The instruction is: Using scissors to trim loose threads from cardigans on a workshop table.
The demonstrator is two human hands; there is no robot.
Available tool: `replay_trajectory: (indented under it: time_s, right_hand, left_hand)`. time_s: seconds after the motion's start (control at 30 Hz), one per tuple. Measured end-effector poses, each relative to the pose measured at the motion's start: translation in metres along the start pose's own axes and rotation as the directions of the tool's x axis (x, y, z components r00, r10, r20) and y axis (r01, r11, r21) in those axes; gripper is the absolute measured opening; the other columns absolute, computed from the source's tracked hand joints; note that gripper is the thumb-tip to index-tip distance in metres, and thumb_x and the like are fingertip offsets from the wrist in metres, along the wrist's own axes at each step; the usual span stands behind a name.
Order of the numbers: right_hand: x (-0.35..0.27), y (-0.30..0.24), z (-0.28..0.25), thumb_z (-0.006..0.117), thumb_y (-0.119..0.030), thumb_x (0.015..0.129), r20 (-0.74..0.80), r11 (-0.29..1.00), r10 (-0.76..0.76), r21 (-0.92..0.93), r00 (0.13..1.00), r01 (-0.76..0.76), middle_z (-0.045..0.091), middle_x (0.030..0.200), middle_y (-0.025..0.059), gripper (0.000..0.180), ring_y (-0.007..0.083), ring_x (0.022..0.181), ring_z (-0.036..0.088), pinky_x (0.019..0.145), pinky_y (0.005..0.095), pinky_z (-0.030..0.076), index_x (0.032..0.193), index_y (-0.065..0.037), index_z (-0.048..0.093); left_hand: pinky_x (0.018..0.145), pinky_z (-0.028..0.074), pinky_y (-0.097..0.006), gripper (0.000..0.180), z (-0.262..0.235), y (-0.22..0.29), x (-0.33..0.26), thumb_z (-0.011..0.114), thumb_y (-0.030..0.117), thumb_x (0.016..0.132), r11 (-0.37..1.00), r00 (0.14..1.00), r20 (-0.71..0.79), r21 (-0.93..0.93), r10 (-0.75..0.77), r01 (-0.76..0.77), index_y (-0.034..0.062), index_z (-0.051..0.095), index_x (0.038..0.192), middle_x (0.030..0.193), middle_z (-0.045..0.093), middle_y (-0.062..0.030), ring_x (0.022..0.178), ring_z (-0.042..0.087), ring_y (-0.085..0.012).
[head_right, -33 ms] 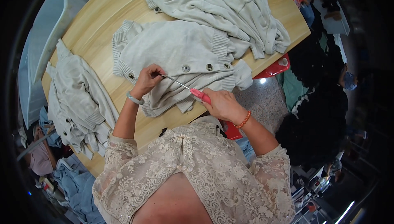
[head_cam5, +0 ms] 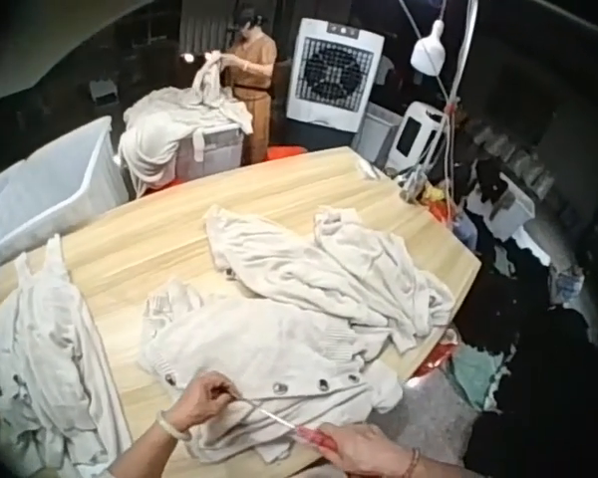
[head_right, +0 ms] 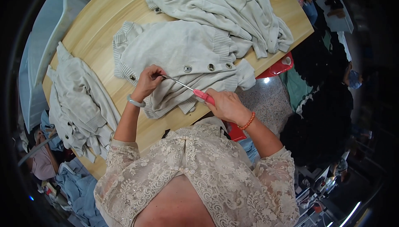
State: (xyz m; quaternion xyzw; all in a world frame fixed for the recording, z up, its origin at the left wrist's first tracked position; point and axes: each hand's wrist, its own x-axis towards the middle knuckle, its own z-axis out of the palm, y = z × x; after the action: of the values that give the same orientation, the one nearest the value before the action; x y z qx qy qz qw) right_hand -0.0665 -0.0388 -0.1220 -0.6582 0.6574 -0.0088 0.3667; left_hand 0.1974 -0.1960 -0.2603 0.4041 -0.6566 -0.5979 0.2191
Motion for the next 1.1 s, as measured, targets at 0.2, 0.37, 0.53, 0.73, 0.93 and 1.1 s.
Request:
replay_trajectory:
  time_s: [0.2,0.37,0.53,0.73,0.93,1.1]
  right_hand:
    - [-0.030,0.026,-0.001,0.061,-0.024,0.090,-0.143,0.999,0.038,0.017,0.989,-0.036,0.063,0.087,0.0187,0.027,0.0394,0.086,0.063,0.074,0.0499,0.048,0.111,-0.010,0.052]
    - [-0.040,0.049,-0.018,0.059,-0.027,0.089,-0.048,0.991,0.137,0.002,0.989,-0.137,0.066,0.088,0.0195,0.028,0.0406,0.086,0.063,0.077,0.0504,0.048,0.110,-0.009,0.052]
    - [-0.032,0.065,-0.025,0.059,-0.029,0.089,-0.016,0.996,0.082,-0.028,0.996,-0.082,0.066,0.086,0.0218,0.030,0.0421,0.086,0.064,0.077,0.0515,0.048,0.109,-0.007,0.052]
    - [-0.020,0.089,-0.031,0.060,-0.029,0.089,0.031,0.998,0.034,0.051,0.999,-0.036,0.066,0.086,0.0216,0.030,0.0426,0.087,0.064,0.078,0.0517,0.048,0.109,-0.007,0.054]
    - [-0.003,0.102,-0.025,0.060,-0.031,0.089,0.109,0.991,-0.110,0.088,0.988,0.101,0.067,0.086,0.0195,0.032,0.0419,0.086,0.064,0.079,0.0498,0.048,0.111,-0.008,0.055]
    - [-0.015,0.136,-0.028,0.062,-0.029,0.089,-0.032,0.988,-0.109,0.102,0.993,0.112,0.064,0.085,0.0172,0.029,0.0380,0.084,0.063,0.075,0.0472,0.049,0.110,-0.010,0.056]
  left_hand:
    - [0.076,0.047,-0.042,0.023,0.061,0.068,0.013,0.070,0.008,0.076,0.883,0.930,-0.123,0.377,0.347,-0.279,0.0057,0.061,0.097,0.099,0.060,-0.0117,0.092,0.056,-0.0337]
    - [0.077,0.047,-0.041,0.021,0.074,0.054,0.032,0.069,0.005,0.075,0.888,0.993,0.080,0.446,0.089,-0.115,0.0050,0.060,0.093,0.096,0.057,-0.0133,0.092,0.057,-0.0339]
    - [0.075,0.048,-0.039,0.024,0.082,0.061,0.027,0.071,0.007,0.073,0.869,0.986,-0.039,0.479,0.164,-0.126,0.0045,0.061,0.094,0.093,0.056,-0.0130,0.083,0.059,-0.0323]
    - [0.074,0.048,-0.041,0.025,0.089,0.075,0.038,0.072,0.010,0.072,0.799,1.000,-0.018,0.602,0.014,0.000,0.0038,0.058,0.092,0.092,0.056,-0.0140,0.087,0.059,-0.0341]
    - [0.071,0.048,-0.040,0.011,0.078,0.073,0.033,0.069,0.008,0.072,0.885,0.992,0.047,0.459,-0.114,0.080,0.0040,0.063,0.080,0.080,0.063,-0.0118,0.078,0.058,-0.0328]
    - [0.072,0.048,-0.038,0.019,0.107,0.095,0.032,0.072,0.010,0.075,0.649,0.939,-0.060,0.737,0.338,-0.187,0.0055,0.068,0.093,0.091,0.063,-0.0097,0.084,0.058,-0.0292]
